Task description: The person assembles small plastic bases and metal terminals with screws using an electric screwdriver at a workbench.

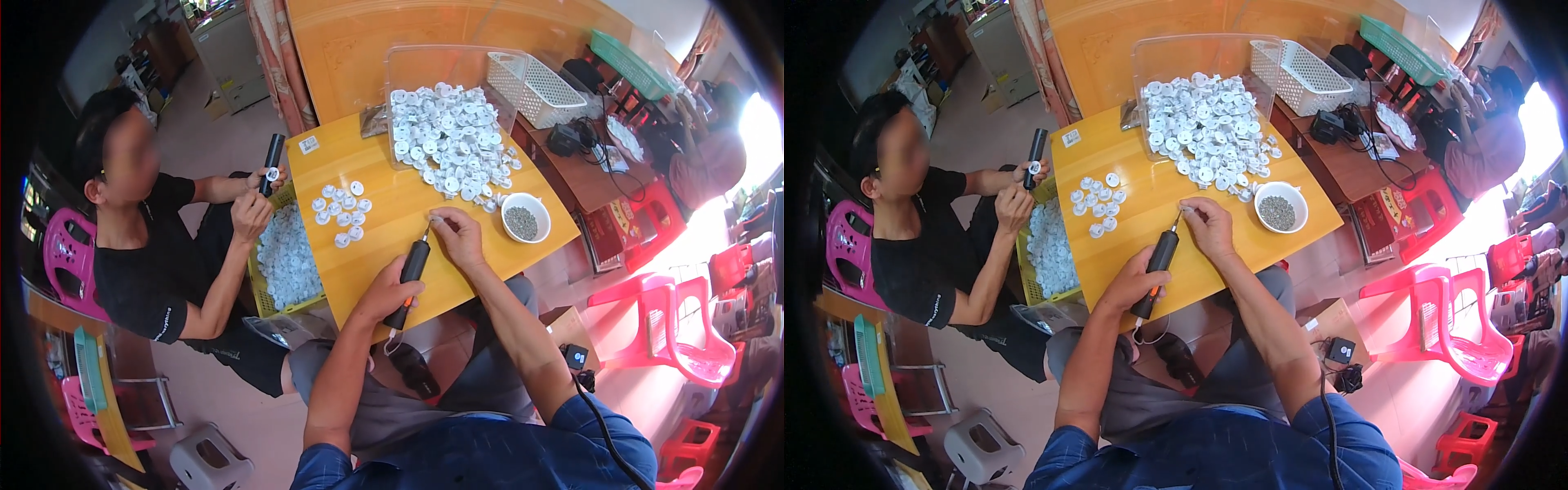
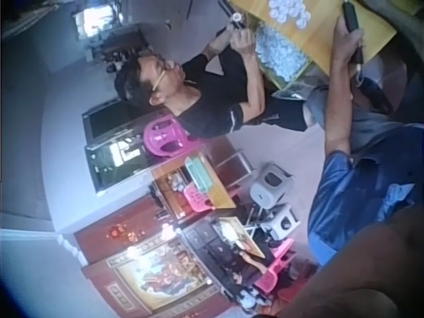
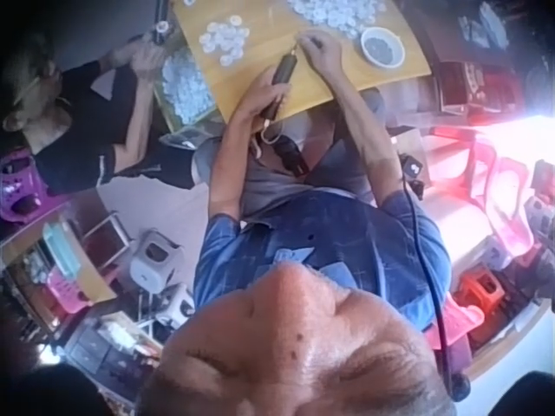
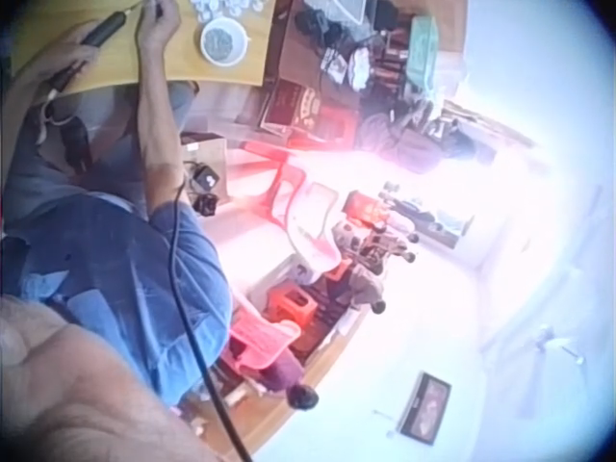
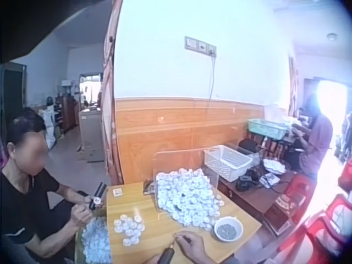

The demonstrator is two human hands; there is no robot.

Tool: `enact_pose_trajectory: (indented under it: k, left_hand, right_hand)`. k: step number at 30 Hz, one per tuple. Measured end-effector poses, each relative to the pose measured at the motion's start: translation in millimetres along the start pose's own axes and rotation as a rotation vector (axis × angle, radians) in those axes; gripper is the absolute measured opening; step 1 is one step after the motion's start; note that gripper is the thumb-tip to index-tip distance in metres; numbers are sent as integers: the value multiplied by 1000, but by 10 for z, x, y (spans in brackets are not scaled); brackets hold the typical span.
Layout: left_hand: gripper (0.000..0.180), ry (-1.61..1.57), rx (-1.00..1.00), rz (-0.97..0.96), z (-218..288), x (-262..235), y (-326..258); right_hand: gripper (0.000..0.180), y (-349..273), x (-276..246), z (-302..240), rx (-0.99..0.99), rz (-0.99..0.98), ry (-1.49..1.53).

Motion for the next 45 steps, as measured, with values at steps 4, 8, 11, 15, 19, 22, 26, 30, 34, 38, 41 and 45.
enact_pose_trajectory:
  k: [4,8,11,15,19,22,26,30,34,38,41,45]
  left_hand:
    - [59,3,-13,-11,-16,-4,16]
    - [58,1,-11,3,20,14,-2]
    - [58,2,1,4,-16,-9,11]
    - [59,12,-1,-9,-16,-13,25]
    - [59,-2,6,-6,-1,-3,13]
    - [59,-5,5,-9,-5,-6,12]
    - [59,-17,14,-18,-1,1,16]
    - [59,-27,-7,-1,16,7,-8]
    - [56,-6,5,-9,3,-1,2]
    - [54,-1,18,-5,5,7,10]
    - [54,3,5,-6,11,17,22]
    - [53,13,11,15,-8,33,44]
  right_hand:
    - [15,2,-8,20,14,1,-9]
    - [16,8,-6,12,14,-3,6]
    - [17,4,3,-3,29,-10,-7]
    - [17,8,-2,-5,46,-14,-3]
    - [18,5,-5,-8,59,-19,1]
    - [18,3,-7,7,63,-24,-17]
    - [18,4,-5,31,67,-22,37]
    - [17,-3,11,2,80,-27,8]
    - [17,-5,12,1,83,-27,20]
    - [15,-3,-16,12,74,-60,-10]
    - [16,1,-24,30,71,-50,-7]
    - [16,1,-21,25,90,-43,48]
Point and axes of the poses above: each hand's wrist, its own y-axis towards the middle knuckle, its own x-axis out of the palm, z = x × y, the point moved 1 cm from there along y, towards the middle knuckle, and after that the axes turned 4 degrees about -z, right-handed, at the moved point
